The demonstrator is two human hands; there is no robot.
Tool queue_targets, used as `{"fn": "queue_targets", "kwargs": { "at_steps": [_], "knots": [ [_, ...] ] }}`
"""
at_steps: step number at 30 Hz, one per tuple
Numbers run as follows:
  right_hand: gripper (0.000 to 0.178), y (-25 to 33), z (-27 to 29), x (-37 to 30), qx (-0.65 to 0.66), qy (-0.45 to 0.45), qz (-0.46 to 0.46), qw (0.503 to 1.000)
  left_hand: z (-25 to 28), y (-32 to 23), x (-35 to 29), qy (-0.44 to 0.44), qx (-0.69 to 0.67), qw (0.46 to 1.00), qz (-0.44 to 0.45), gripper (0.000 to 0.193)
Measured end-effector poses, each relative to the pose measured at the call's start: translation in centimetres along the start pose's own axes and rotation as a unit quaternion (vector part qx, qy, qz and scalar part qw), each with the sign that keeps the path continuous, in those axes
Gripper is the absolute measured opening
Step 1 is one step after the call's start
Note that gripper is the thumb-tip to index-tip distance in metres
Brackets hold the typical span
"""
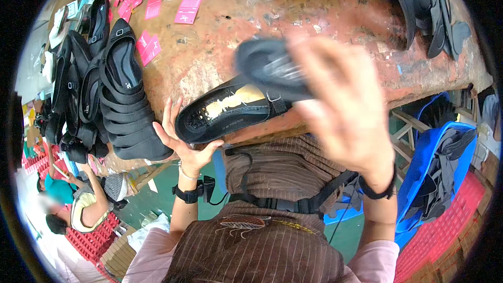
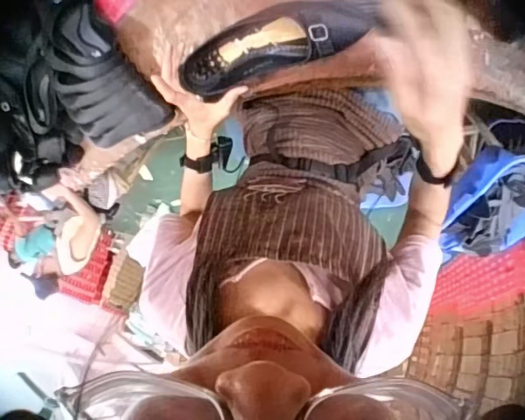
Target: Manually inserting and pressing insoles into shoes at a shoe manufacturing facility.
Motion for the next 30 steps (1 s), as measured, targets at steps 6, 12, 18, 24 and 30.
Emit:
{"fn": "queue_targets", "kwargs": {
  "at_steps": [6,12,18,24,30],
  "knots": [
    [0.031,4.5,-11.2,1.7,0.144,0.079,0.110,0.980,-0.8,0.7,0.2,-0.026,-0.008,1.000,0.000,0.141],
    [0.031,6.0,-15.9,2.7,0.223,0.106,0.062,0.967,-0.4,1.5,0.0,-0.022,-0.003,1.000,0.010,0.143],
    [0.033,6.1,-17.4,3.2,0.205,0.139,0.066,0.967,0.1,1.6,0.1,0.001,-0.010,1.000,0.028,0.148],
    [0.034,6.8,-18.0,3.5,0.165,0.175,0.082,0.967,0.6,3.8,-0.7,-0.006,-0.055,0.998,0.011,0.149],
    [0.040,6.9,-19.4,3.2,0.217,0.237,0.186,0.928,1.9,3.5,0.2,0.027,-0.088,0.994,0.051,0.083]
  ]
}}
Point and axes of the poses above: each hand's wrist, its own x-axis towards the middle knuckle, its own z-axis out of the back of the hand, y = z × x, the point moved 1 cm from there along x, towards the middle knuckle, and after that the axes turned 1 degree about -x, right-handed, at the moved point
